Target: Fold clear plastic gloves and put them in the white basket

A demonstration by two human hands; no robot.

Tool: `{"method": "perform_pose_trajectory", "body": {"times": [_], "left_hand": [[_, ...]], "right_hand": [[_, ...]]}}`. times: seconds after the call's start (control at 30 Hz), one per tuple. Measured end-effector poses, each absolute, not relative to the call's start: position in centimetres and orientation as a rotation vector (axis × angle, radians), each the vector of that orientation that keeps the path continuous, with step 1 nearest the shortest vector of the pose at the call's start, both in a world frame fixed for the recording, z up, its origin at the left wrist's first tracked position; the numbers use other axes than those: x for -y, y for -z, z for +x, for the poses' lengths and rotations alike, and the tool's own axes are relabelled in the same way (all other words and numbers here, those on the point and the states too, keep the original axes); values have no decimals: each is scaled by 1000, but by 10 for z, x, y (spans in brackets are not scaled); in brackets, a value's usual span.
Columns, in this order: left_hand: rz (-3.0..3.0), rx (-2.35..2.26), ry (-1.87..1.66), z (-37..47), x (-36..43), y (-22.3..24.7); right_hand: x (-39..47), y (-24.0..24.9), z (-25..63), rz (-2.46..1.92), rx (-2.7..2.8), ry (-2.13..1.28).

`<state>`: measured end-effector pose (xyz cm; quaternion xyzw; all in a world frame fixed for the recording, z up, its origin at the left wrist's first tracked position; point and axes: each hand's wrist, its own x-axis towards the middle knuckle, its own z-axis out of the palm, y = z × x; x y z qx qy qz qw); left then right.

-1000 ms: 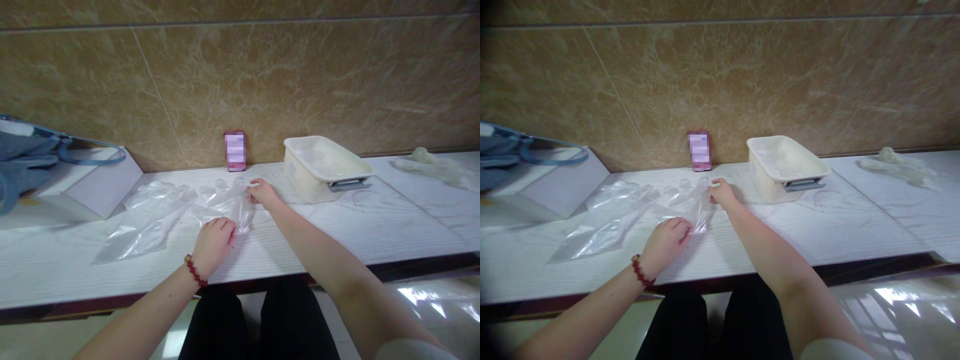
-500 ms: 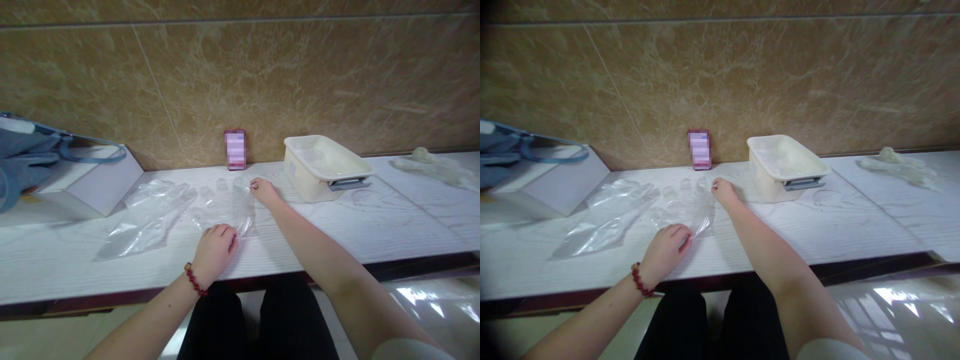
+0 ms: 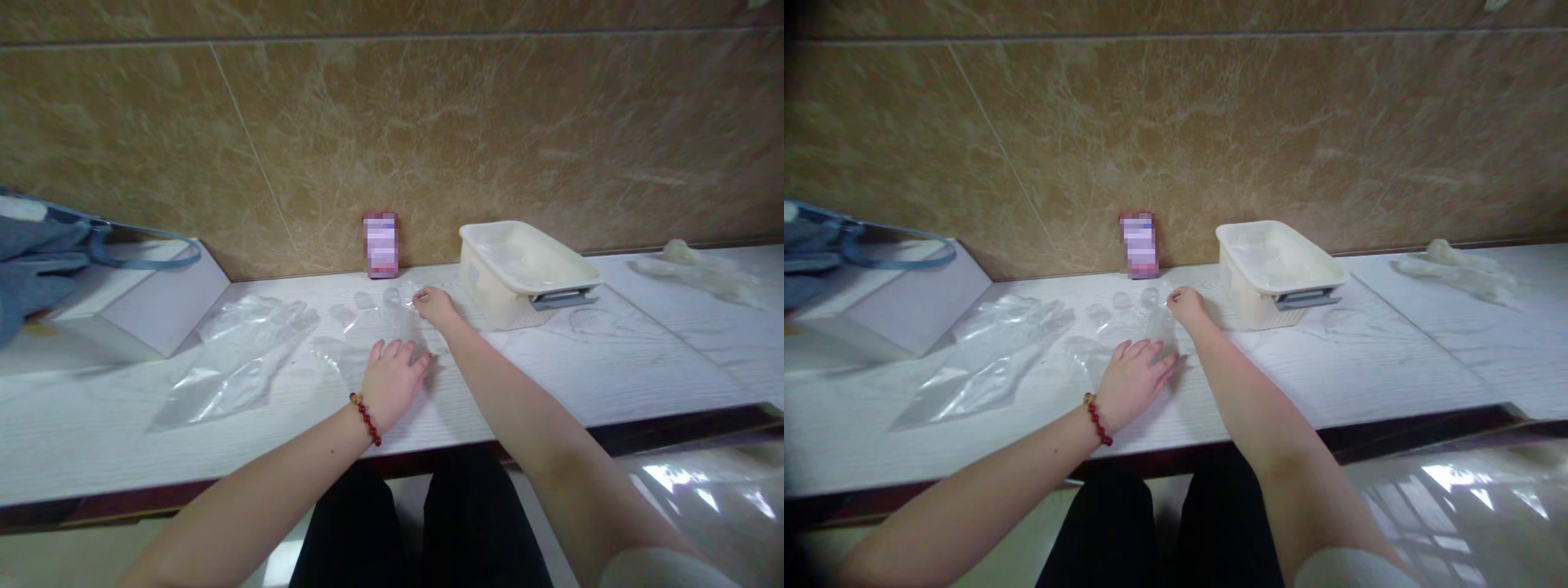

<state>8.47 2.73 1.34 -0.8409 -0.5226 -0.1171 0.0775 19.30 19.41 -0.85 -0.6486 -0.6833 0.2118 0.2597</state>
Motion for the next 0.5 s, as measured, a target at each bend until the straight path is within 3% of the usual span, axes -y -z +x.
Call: {"method": "perform_pose_trajectory", "body": {"times": [0.5], "left_hand": [[-2790, 1478, 291, 84, -35, -3]], "right_hand": [[-199, -7, 216, -1846, 1943, -505]]}}
